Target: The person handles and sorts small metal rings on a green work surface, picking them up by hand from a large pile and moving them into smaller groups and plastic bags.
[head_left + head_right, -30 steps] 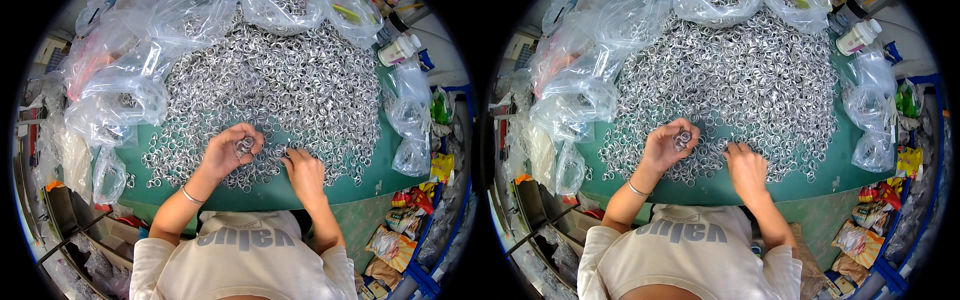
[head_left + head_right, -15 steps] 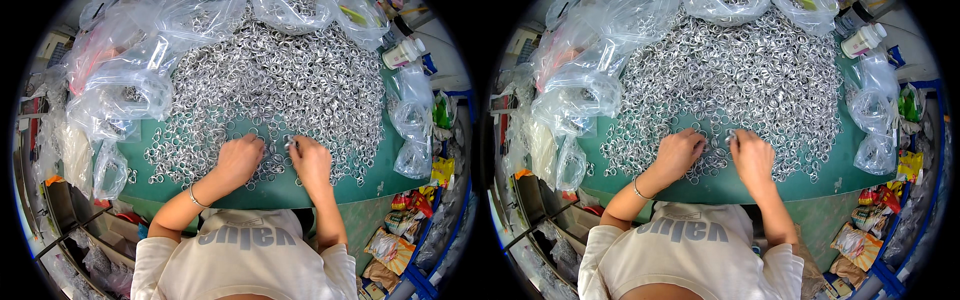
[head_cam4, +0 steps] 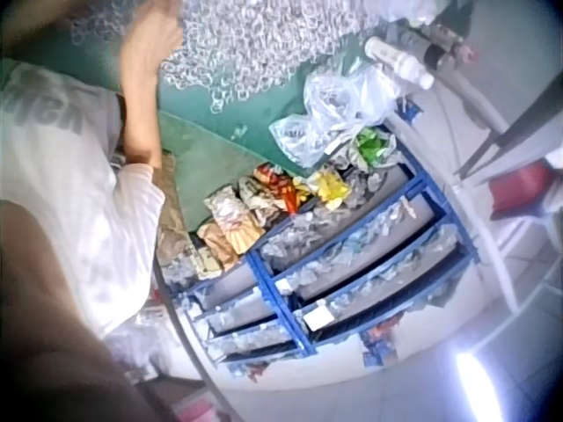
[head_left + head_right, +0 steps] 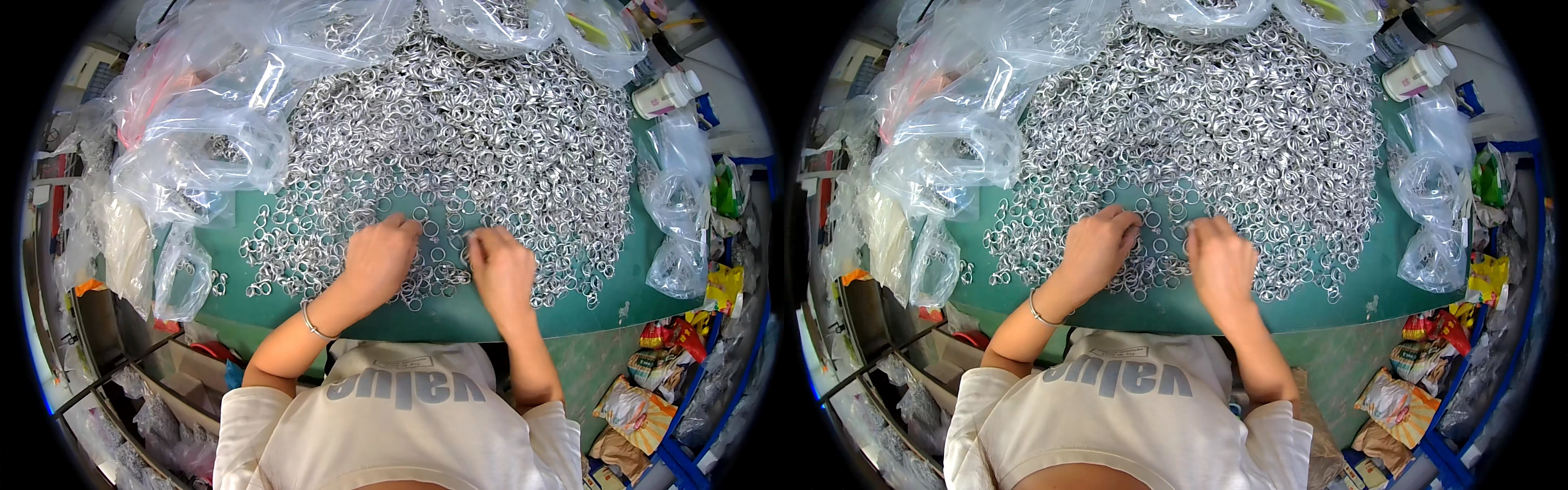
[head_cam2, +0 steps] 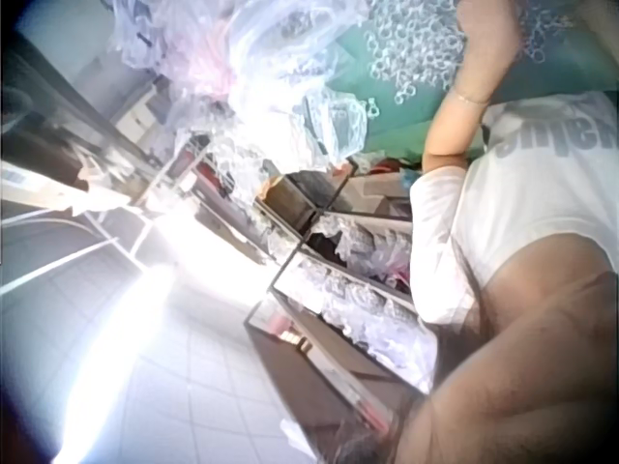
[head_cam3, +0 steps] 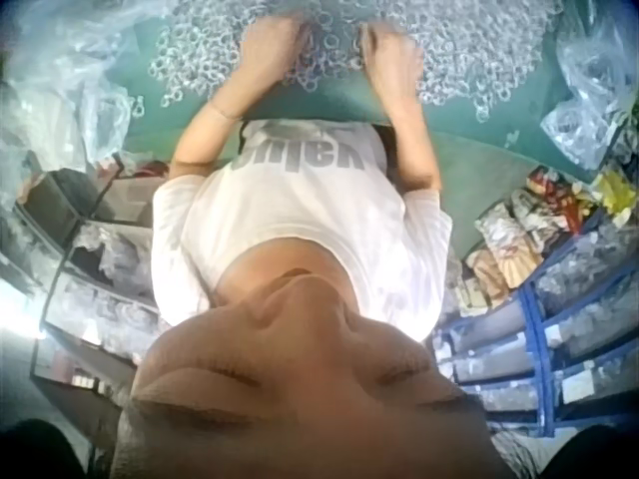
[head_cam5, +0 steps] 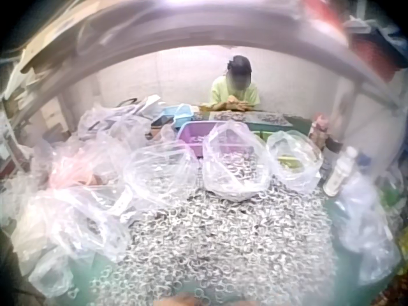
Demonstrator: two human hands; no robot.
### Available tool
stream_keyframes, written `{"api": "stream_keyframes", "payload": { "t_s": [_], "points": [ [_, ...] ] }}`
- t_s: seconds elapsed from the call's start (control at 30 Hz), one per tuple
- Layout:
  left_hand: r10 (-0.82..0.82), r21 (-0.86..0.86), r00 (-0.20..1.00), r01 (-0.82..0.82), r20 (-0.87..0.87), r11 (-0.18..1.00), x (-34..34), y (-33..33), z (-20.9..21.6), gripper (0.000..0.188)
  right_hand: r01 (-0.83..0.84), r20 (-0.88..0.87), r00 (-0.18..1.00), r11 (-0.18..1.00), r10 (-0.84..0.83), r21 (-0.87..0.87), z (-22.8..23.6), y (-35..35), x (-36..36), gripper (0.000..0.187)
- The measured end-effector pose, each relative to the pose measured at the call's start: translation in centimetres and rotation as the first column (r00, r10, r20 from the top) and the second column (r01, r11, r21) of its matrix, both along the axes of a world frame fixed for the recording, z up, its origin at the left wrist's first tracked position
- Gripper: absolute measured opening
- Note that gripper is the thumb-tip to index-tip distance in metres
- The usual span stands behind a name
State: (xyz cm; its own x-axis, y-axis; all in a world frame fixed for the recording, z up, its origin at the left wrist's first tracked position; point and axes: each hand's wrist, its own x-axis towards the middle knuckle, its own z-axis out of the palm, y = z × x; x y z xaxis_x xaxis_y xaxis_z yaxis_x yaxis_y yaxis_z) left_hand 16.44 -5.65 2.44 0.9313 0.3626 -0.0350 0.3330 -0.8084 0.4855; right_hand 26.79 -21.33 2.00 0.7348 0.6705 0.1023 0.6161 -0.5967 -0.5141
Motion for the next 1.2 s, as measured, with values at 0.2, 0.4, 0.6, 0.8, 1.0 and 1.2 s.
{"api": "stream_keyframes", "payload": {
  "t_s": [0.2,0.4,0.6,0.8,1.0,1.2],
  "points": [
    [-0.026,-0.081,0.992,0.037,0.127,0.996,-0.5,-0.1,0.6,0.013,0.162,-0.171,0.975,0.982,-0.144,0.096,1.7,-2.8,1.5,0.016],
    [-0.239,-0.095,0.97,0.242,0.044,0.966,-1.2,-3.3,-0.5,0.019,0.107,-0.069,0.991,0.983,-0.118,-0.146,1.4,-4.7,-1.5,0.026],
    [0.014,0.015,0.998,-0.014,0.054,1.0,-1.6,-1.0,-0.3,0.01,0.119,-0.093,0.99,0.985,-0.108,0.124,-0.1,-3.9,0.4,0.017],
    [-0.077,-0.028,0.984,0.083,0.161,0.996,-1.1,-2.1,0.3,0.02,0.401,-0.387,0.881,0.863,-0.273,0.306,-0.2,-5.4,1.5,0.006],
    [-0.35,0.037,0.933,0.348,0.079,0.937,-0.9,-4.5,-1.8,0.018,0.504,-0.335,0.846,0.827,-0.415,0.249,-0.4,-7.7,1.5,0.018],
    [-0.213,0.055,0.973,0.209,0.086,0.976,-0.9,-3.2,-0.3,0.026,0.293,0.061,0.954,0.956,-0.292,-0.004,0.2,-8.8,0.3,0.03]
  ]
}}
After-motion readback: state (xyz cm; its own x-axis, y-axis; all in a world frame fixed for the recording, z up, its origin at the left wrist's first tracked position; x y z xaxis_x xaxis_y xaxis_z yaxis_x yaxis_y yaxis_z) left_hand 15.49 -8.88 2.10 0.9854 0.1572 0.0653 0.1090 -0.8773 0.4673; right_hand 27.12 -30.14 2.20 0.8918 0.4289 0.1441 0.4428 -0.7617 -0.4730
